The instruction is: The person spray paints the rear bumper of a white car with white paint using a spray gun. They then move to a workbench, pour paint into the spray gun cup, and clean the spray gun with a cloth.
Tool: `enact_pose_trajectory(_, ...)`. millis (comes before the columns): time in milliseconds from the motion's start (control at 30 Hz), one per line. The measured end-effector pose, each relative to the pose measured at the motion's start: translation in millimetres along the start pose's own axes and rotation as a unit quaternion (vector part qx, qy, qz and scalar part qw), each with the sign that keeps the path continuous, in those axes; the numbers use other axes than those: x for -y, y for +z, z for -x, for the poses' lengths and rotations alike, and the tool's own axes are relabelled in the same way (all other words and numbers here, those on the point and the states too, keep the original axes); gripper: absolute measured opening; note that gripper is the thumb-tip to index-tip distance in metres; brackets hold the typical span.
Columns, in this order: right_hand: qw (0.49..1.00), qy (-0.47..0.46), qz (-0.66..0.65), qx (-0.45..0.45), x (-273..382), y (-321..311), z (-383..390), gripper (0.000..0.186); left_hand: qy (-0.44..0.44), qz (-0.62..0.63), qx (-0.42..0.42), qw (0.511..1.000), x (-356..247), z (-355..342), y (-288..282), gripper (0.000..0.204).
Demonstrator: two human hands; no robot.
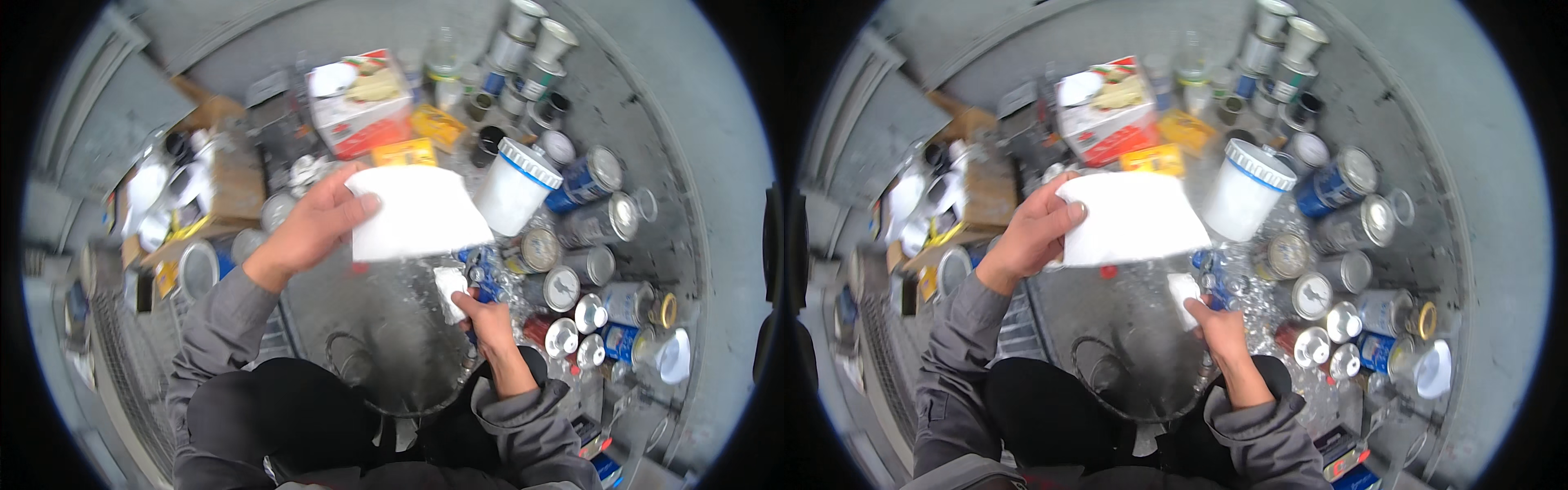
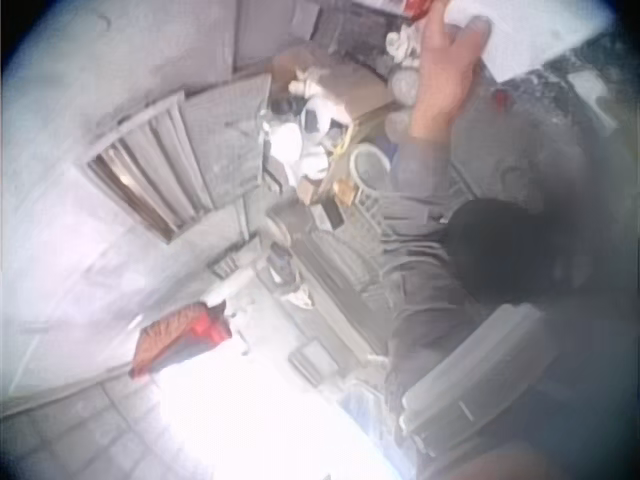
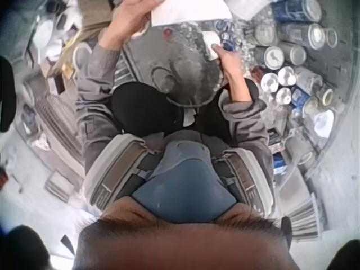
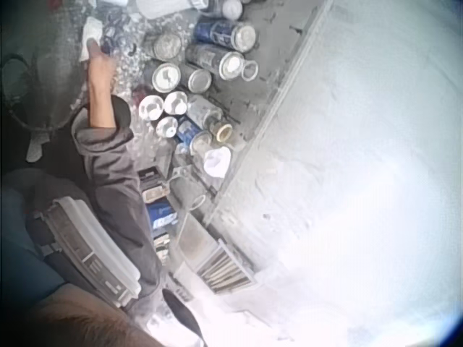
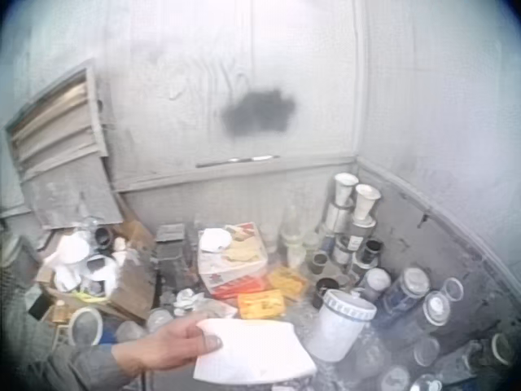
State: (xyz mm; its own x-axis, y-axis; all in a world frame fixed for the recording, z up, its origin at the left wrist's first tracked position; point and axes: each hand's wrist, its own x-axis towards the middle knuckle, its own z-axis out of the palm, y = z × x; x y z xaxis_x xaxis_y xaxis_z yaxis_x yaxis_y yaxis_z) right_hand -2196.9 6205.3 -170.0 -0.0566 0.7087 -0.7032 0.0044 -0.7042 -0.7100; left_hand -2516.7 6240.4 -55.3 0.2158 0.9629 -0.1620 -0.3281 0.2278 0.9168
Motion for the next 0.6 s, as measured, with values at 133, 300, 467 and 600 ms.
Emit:
enact_pose_trajectory(133, 0.949, -0.079, -0.259, 0.163, -34, 70, -13, 0.032, -0.030, 0.093, -0.087, 0.991, -2, 84, 30, 0.040)
enact_pose_trajectory(300, 0.925, 0.012, -0.118, 0.360, -51, 123, 9, 0.029, -0.083, -0.204, -0.380, 0.898, 53, 176, -11, 0.034)
enact_pose_trajectory(467, 0.924, 0.020, -0.011, 0.382, -62, 165, 52, 0.025, -0.062, -0.289, -0.563, 0.772, 106, 250, -19, 0.030)
enact_pose_trajectory(600, 0.875, 0.053, -0.020, 0.481, -78, 180, 60, 0.016, -0.039, -0.180, -0.651, 0.736, 150, 269, -10, 0.034)
